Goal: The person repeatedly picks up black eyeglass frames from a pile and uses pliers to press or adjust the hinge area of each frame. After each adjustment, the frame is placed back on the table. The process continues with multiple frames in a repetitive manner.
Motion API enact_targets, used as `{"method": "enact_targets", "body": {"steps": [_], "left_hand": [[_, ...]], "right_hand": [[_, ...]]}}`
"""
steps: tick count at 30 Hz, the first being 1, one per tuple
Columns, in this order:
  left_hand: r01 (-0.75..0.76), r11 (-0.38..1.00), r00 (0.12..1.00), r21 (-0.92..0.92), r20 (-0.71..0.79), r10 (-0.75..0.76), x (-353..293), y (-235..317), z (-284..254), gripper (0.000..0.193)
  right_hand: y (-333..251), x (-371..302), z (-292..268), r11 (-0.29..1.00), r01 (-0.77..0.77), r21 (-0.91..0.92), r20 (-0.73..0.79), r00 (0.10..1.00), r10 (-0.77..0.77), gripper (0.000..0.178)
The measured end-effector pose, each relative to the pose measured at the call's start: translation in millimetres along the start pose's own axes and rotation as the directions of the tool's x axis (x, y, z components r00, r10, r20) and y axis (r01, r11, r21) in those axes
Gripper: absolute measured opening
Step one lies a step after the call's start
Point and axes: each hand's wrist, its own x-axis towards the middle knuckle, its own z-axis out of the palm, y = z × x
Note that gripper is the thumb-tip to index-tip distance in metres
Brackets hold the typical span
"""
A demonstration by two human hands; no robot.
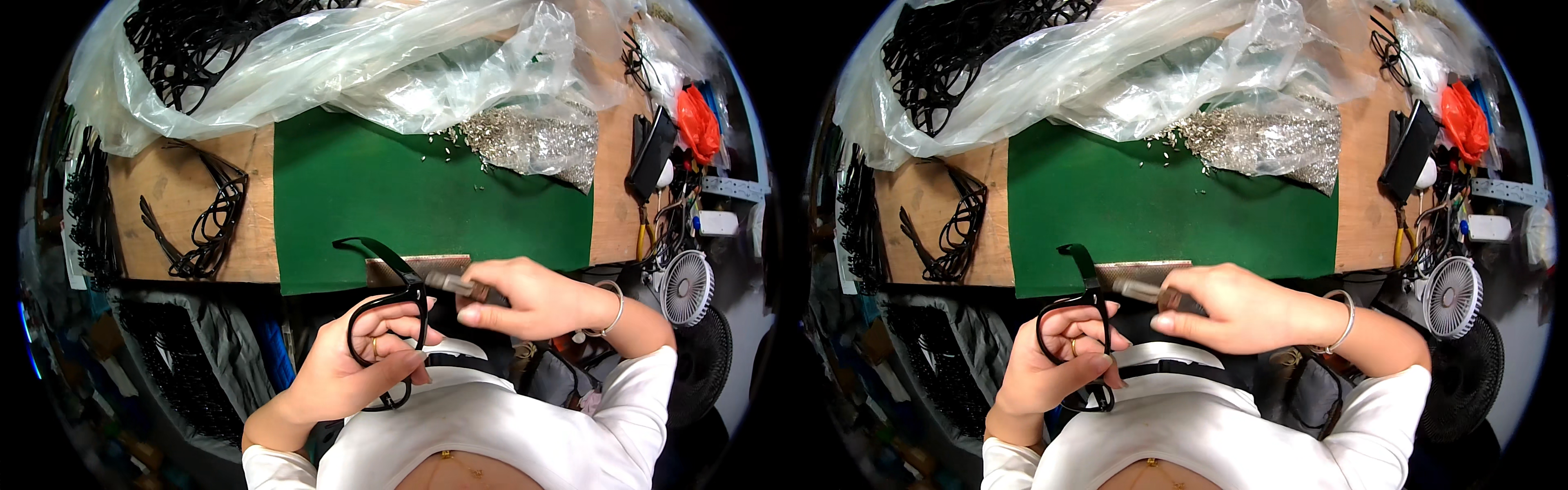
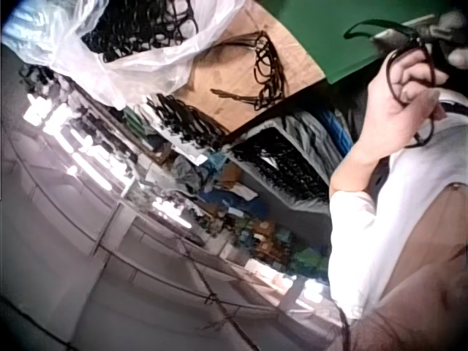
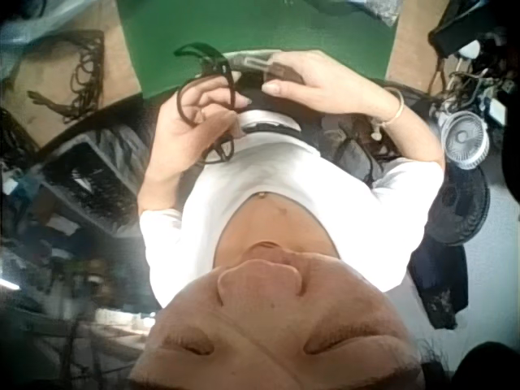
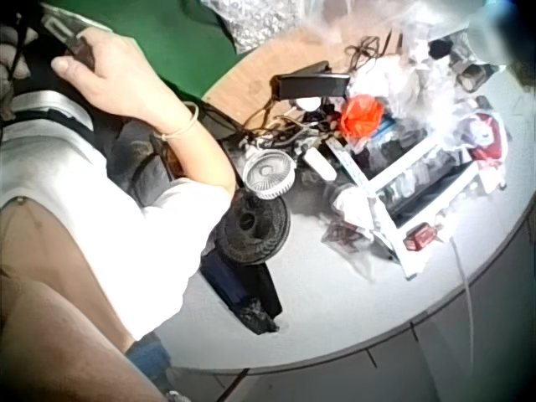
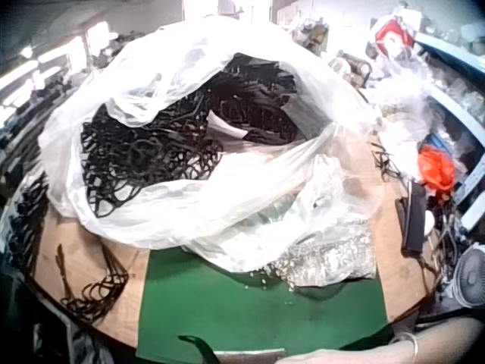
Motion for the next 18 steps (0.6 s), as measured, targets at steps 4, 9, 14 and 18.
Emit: {"method": "enact_targets", "body": {"steps": [4,9,14,18], "left_hand": [[-0.003,0.999,0.999,0.048,-0.047,0.005,-1,2,3,0.040],[0.033,0.997,0.999,0.076,-0.040,-0.030,-3,1,2,0.038],[0.033,0.989,0.998,0.147,-0.056,-0.025,-3,-6,4,0.037],[0.012,0.990,0.996,0.140,-0.086,0.000,2,-8,8,0.036]], "right_hand": [[-9,5,-2,0.998,0.004,-0.068,0.131,0.991,0.005,0.036],[-17,11,-6,0.986,0.070,-0.152,0.147,0.988,-0.048,0.037],[-20,15,-2,0.958,0.004,-0.288,0.079,0.997,0.019,0.037],[-12,14,7,0.908,0.024,-0.418,-0.063,0.996,-0.056,0.038]]}}
